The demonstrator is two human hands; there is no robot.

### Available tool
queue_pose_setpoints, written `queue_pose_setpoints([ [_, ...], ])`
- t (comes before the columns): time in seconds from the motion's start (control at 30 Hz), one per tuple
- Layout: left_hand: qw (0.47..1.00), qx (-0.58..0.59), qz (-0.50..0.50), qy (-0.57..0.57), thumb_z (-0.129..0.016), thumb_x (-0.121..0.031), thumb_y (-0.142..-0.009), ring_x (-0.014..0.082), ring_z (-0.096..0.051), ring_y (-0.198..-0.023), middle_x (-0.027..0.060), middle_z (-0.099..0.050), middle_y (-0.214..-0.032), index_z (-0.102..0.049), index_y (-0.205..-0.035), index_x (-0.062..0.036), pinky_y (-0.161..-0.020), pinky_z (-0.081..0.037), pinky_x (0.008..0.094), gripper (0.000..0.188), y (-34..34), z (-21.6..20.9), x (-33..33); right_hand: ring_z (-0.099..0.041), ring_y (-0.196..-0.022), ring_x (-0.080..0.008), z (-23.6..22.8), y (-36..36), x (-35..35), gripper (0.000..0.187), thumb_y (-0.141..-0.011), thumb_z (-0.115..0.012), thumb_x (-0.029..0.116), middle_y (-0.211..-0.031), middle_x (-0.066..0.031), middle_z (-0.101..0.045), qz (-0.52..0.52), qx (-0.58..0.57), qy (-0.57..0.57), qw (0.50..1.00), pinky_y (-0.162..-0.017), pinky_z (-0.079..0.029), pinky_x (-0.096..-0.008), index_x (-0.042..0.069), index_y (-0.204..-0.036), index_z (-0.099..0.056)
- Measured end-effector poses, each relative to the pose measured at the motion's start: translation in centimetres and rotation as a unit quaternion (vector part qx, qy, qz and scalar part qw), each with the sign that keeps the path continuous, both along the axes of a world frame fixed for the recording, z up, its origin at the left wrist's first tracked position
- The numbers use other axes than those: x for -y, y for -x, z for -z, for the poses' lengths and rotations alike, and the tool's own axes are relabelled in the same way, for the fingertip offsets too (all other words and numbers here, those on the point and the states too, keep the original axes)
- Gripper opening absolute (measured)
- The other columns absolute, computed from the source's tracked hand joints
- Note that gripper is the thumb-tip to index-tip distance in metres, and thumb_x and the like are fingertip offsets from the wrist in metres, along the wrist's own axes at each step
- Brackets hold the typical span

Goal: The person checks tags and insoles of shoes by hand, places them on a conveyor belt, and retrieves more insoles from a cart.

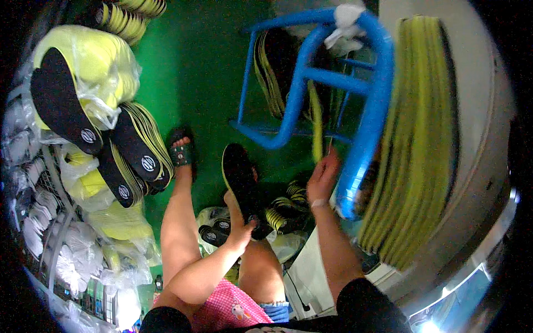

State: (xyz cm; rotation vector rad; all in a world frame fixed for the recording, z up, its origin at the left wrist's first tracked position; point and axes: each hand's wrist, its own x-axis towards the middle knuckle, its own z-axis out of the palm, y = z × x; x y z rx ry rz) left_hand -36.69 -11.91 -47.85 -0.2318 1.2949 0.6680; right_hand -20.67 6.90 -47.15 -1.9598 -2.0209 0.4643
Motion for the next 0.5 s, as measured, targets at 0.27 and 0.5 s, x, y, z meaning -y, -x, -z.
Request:
queue_pose_setpoints([
  [0.27,0.957,0.103,-0.042,0.269,-0.041,-0.006,-0.083,0.0257,-0.058,-0.078,0.0104,-0.053,-0.1,-0.044,-0.108,-0.009,-0.062,-0.052,0.0433,0.025,7.2,-10.5,1.0,-0.054,-0.085,-0.031,-19.6,9.3,17.0,0.017,-0.072,-0.05,0.0,-0.097,-0.0145,-0.054,-0.044,-0.141,0.233,0.961,-0.068,-0.045,-0.0361,0.001,-0.087,-0.042],
  [0.5,0.905,0.281,0.308,0.089,-0.042,-0.004,-0.081,0.0272,-0.054,-0.091,0.0166,-0.052,-0.105,-0.045,-0.107,0.0028,-0.079,-0.046,0.0377,0.026,12.1,-24.7,-2.0,-0.057,-0.075,-0.029,-38.4,9.6,15.3,0.019,-0.079,-0.053,0.022,-0.082,-0.0112,-0.057,0.05,-0.176,0.325,0.928,-0.063,-0.047,-0.0369,0.01,-0.093,-0.053],
])
